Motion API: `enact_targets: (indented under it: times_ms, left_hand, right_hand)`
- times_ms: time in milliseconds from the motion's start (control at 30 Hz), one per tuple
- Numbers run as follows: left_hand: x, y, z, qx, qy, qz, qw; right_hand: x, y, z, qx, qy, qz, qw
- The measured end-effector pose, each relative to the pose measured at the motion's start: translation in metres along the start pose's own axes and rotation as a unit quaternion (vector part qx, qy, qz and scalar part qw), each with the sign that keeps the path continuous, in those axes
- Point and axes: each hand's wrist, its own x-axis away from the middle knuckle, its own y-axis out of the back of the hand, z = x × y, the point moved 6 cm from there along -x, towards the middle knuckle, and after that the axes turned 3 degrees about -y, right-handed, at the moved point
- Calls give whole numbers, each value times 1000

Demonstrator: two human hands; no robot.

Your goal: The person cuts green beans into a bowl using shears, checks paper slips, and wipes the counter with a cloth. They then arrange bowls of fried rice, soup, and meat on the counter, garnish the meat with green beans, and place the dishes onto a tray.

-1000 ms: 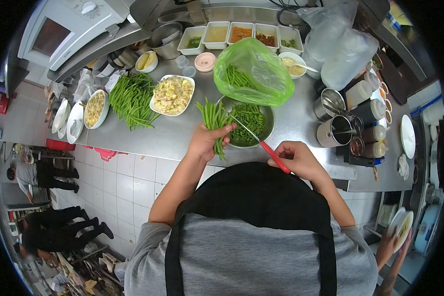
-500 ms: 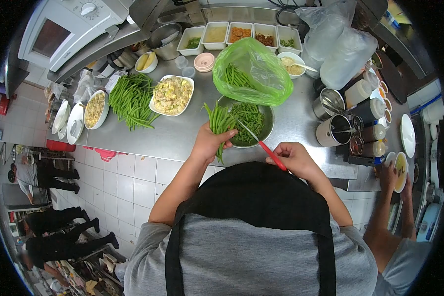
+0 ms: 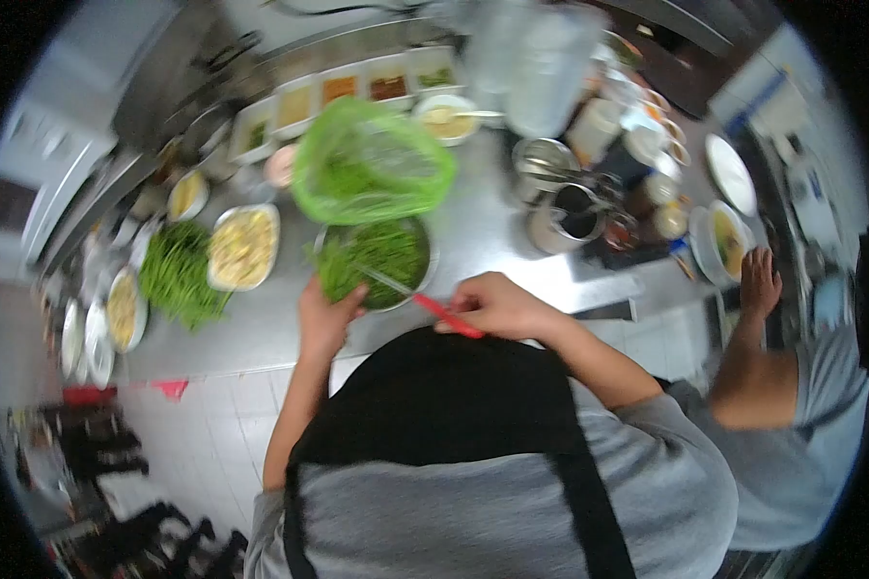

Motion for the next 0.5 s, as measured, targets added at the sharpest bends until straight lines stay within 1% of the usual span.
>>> enact_targets:
  times_ms: [67, 100, 167, 200, 300, 333, 367, 433, 500]
  left_hand:
    - [-1, 0, -2, -5, 4, 5, 1000]
    - [-1, 1, -2, -19, 4, 2, 1000]
    - [-2, 1, 3, -5, 17, 25, 1000]
    - [-4, 2, 5, 0, 25, 30, 999]
    - [-7, -2, 11, 55, 45, 98, 993]
    - [-5, -4, 8, 69, 71, 124, 987]
    - [-5, -9, 6, 91, 77, 142, 983]
    - [-2, -14, 0, 133, 91, 154, 975]
    - [0, -15, -7, 139, 86, 152, 975]
  right_hand:
    - [1, 2, -1, 10, 4, -6, 1000]
    - [2, 4, -3, 2, 16, -33, 999]
    - [7, 11, -4, -2, -3, -65, 998]
    - [9, 14, -6, 1, -10, -59, 998]
    - [11, 18, -8, 6, -23, -31, 999]
    - [11, 19, -8, 7, -25, -21, 999]
    - [8, 17, -7, 7, -24, -7, 1000]
    - [5, 15, -14, -20, -14, -11, 1000]
    - [-1, 10, -26, -54, -10, 12, 998]
